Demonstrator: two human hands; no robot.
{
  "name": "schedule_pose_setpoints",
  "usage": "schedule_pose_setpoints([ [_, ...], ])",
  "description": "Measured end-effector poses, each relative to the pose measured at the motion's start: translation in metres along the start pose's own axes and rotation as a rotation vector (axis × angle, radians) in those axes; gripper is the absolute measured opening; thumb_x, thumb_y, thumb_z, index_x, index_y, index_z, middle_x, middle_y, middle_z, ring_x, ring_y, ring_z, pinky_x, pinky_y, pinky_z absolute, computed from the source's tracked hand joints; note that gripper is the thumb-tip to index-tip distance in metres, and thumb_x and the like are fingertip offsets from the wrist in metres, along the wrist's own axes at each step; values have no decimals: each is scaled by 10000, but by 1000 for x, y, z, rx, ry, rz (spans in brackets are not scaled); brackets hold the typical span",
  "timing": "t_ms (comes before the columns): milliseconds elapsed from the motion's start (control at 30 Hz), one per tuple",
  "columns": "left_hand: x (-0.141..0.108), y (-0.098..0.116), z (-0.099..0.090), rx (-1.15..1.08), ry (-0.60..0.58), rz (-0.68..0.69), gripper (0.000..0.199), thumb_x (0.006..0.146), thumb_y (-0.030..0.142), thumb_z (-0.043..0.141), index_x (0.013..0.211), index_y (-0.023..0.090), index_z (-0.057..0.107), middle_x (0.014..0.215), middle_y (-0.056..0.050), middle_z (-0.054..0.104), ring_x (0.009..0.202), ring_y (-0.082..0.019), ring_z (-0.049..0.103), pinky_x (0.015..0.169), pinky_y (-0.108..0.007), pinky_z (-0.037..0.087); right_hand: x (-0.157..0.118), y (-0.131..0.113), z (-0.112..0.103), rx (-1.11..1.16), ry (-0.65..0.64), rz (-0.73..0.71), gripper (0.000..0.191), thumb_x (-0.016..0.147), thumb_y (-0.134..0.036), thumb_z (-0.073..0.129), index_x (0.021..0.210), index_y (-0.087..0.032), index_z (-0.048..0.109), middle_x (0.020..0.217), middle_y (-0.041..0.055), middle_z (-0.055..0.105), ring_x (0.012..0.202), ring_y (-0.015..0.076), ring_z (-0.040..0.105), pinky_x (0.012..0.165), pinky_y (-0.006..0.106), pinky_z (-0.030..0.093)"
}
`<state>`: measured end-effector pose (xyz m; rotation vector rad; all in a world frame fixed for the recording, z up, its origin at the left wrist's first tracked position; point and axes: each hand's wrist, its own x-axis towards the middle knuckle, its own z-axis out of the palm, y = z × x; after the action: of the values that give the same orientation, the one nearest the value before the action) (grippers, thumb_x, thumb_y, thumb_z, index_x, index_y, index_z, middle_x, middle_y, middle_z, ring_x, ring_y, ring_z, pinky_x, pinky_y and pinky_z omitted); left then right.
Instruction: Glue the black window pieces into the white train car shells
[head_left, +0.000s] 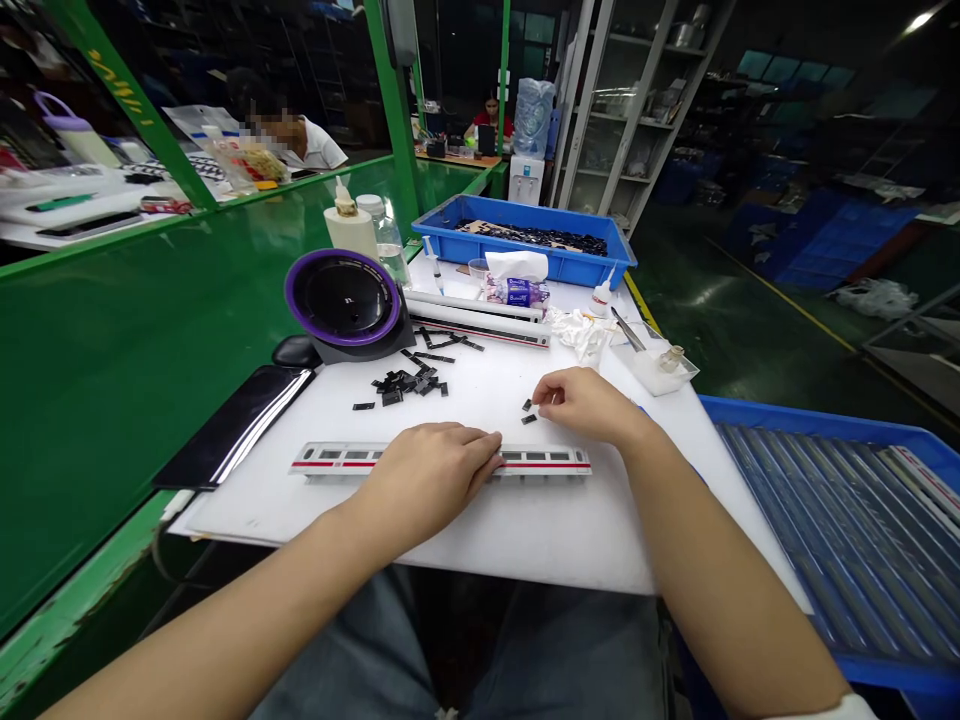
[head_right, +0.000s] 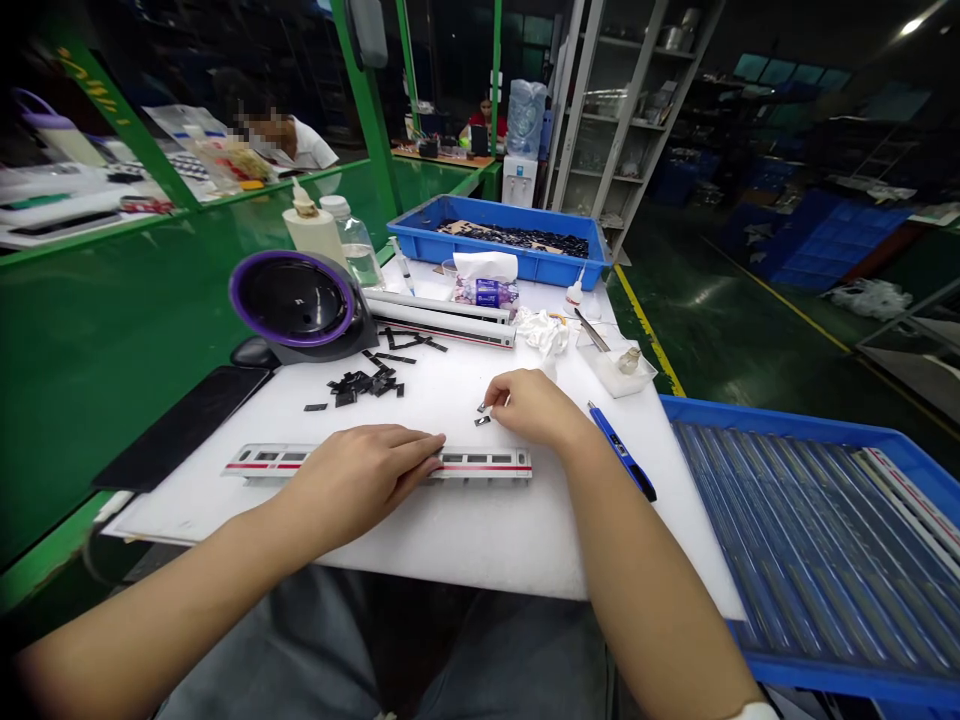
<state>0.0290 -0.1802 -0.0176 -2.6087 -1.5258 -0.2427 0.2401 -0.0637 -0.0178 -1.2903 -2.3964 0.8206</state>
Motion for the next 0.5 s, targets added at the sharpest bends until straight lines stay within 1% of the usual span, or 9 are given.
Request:
schedule_pose_setpoints([
  [67,-5,-3,4,6,41,55,310,993,369,434,1123,203,661,952,-48,745,847,-234,700,688,-370,542,0,2,1,-6,-57,5,150,755,-140,610,810,-207,733,808,-7,715,730,129,624,657,241,452],
  [133,-9,-5,8,32,74,93,350,971,407,482,1176,169,636,998,-74,741,874,-248,697,719,-389,552,0,2,3,-3,-85,-13,129,770,-201,642,851,-215,742,834,-5,714,749,136,625,666,249,453],
  [200,-14,-8,11,72,94,117,363,968,394,491,1198,147,624,996,-82,742,847,-244,697,692,-378,554,1,2,7,-15,-79,-40,138,784,-260,661,883,-226,751,861,1,709,772,146,623,682,261,452],
  [267,-20,-14,11,120,120,125,337,986,347,449,1182,145,635,957,-77,746,800,-227,698,640,-350,544,3,2,11,-45,-67,-69,127,792,-254,651,860,-228,755,868,8,703,786,150,616,695,267,446],
  [367,-33,-31,4,209,140,86,362,999,313,382,1178,142,646,943,-83,747,782,-234,699,590,-343,532,4,2,14,-51,-84,-82,121,777,-187,615,785,-214,732,833,4,690,749,138,599,655,256,431],
  [433,-43,-46,0,259,115,25,387,1000,324,361,1191,150,648,980,-91,744,813,-251,704,594,-357,539,4,1,14,-39,-90,-74,120,756,-147,589,744,-203,695,796,-6,674,710,126,583,619,245,418],
  [500,-51,-60,-1,285,74,-64,401,1001,354,352,1184,172,658,1038,-93,737,865,-265,705,609,-367,549,1,-2,12,-43,-74,-75,116,743,-121,564,715,-197,647,738,-18,644,665,116,557,591,238,403],
])
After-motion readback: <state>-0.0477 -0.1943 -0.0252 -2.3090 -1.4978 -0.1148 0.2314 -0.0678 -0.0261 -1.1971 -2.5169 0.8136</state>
